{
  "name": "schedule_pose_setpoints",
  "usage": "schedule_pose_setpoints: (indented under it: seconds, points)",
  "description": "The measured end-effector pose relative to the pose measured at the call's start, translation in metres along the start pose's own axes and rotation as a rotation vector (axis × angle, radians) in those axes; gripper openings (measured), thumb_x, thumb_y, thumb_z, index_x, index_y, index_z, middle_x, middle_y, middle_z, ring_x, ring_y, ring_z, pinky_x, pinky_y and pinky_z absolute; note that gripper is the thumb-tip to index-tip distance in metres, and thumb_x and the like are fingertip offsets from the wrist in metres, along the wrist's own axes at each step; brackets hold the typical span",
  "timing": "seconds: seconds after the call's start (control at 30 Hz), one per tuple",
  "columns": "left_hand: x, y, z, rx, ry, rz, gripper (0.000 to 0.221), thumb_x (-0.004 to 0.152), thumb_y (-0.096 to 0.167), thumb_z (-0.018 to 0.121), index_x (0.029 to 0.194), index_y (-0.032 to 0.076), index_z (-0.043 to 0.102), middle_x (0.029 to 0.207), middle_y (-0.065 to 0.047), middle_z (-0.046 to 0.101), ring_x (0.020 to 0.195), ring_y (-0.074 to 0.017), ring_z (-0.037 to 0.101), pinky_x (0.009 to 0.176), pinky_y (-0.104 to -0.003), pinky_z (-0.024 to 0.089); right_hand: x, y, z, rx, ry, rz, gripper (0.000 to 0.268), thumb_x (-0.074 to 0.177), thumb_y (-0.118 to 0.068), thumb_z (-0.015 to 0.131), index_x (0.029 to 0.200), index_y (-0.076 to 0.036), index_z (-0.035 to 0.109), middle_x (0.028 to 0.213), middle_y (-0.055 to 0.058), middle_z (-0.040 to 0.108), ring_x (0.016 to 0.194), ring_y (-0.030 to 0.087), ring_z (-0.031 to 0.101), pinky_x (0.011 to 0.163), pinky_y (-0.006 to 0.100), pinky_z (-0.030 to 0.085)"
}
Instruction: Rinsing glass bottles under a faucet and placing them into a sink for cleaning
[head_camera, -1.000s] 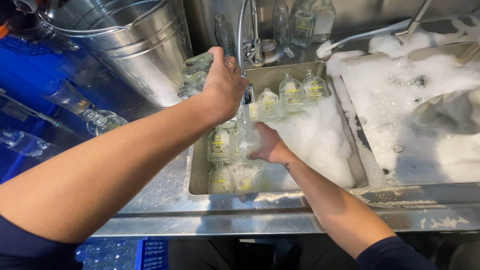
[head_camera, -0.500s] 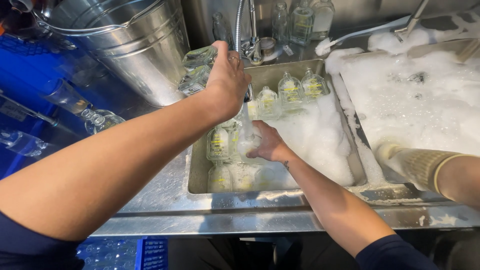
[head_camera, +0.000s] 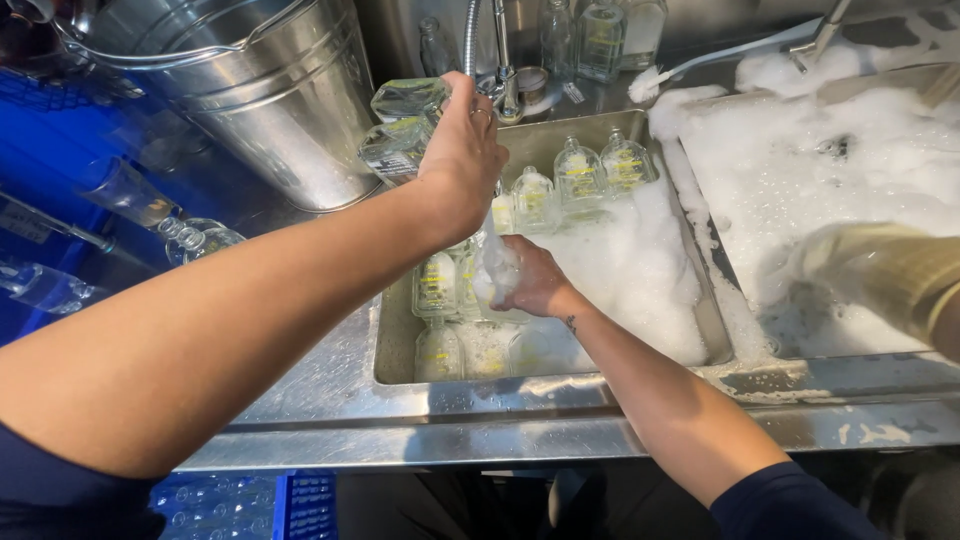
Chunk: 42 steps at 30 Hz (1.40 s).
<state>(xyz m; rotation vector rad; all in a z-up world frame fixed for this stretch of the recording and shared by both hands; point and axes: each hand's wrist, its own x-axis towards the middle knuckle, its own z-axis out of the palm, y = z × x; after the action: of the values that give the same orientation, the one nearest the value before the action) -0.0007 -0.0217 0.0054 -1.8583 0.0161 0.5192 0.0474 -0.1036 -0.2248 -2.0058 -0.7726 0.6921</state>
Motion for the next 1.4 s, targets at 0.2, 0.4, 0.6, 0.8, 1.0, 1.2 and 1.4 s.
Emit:
schedule_pose_setpoints:
  seconds: [0.2,0.4,0.6,0.8,1.0,1.2,1.4]
  points:
    - [-0.01,-0.003,-0.005,0.144,-0.013,0.024,0.114,0.072,0.026,0.099,0.159,0.018,0.027,0.162,-0.009,0.04,0.152,-0.034,0.029,0.112,-0.063,0.026,0.005,0.007,0.001,-0.034,0.006,-0.018,0.088,0.052,-0.025,0.092,0.126,-0.012,0.044,0.119,0.005,0.053,0.105,0.022,0.05,0.082,0.034,0.042]
    - [-0.005,-0.005,0.005,0.11,0.026,-0.002,0.096,0.076,0.025,0.087,0.155,0.018,0.034,0.154,-0.013,0.048,0.143,-0.0339,0.04,0.111,-0.063,0.026,-0.007,-0.01,-0.004,-0.018,-0.02,0.04,0.102,0.056,-0.022,0.092,0.147,-0.018,0.045,0.143,0.005,0.055,0.129,0.024,0.054,0.099,0.036,0.048]
    - [-0.005,-0.016,0.024,-0.005,0.074,-0.037,0.07,0.092,0.059,0.045,0.153,0.023,0.038,0.154,-0.014,0.05,0.144,-0.0352,0.04,0.11,-0.063,0.026,-0.002,0.001,-0.001,0.035,-0.01,-0.029,0.101,0.054,-0.021,0.093,0.144,-0.014,0.048,0.137,0.005,0.062,0.123,0.024,0.06,0.096,0.035,0.051]
    - [-0.022,-0.013,0.061,-0.326,0.272,-0.117,0.052,0.087,0.036,0.059,0.137,0.027,0.052,0.13,-0.012,0.06,0.126,-0.0336,0.051,0.103,-0.061,0.032,0.008,-0.005,0.0,0.013,0.026,0.151,0.116,0.058,-0.023,0.092,0.155,-0.007,0.032,0.155,0.011,0.045,0.129,0.028,0.055,0.094,0.036,0.054]
    - [-0.052,-0.004,0.09,-0.798,0.301,-0.193,0.068,0.067,0.009,0.086,0.127,0.02,0.055,0.12,-0.009,0.061,0.118,-0.0315,0.054,0.1,-0.058,0.034,0.002,-0.008,-0.006,0.047,0.093,0.128,0.099,0.059,-0.007,0.093,0.145,0.002,0.046,0.138,0.026,0.058,0.134,0.041,0.054,0.111,0.049,0.049]
    - [-0.063,-0.007,0.117,-1.417,0.115,-0.199,0.1,0.047,0.0,0.1,0.134,0.012,0.052,0.125,-0.017,0.064,0.123,-0.0402,0.056,0.104,-0.061,0.037,-0.007,-0.021,-0.011,0.013,0.089,0.131,0.096,0.06,-0.006,0.092,0.144,0.006,0.046,0.137,0.028,0.058,0.133,0.044,0.054,0.111,0.05,0.049]
    - [-0.048,0.06,0.163,-2.62,0.41,-0.113,0.122,0.042,-0.015,0.092,0.148,-0.002,0.035,0.138,-0.038,0.052,0.131,-0.0575,0.048,0.105,-0.068,0.042,-0.014,-0.034,-0.01,-0.01,0.072,0.116,0.099,0.059,-0.006,0.091,0.145,0.008,0.045,0.139,0.028,0.057,0.135,0.045,0.052,0.113,0.051,0.047]
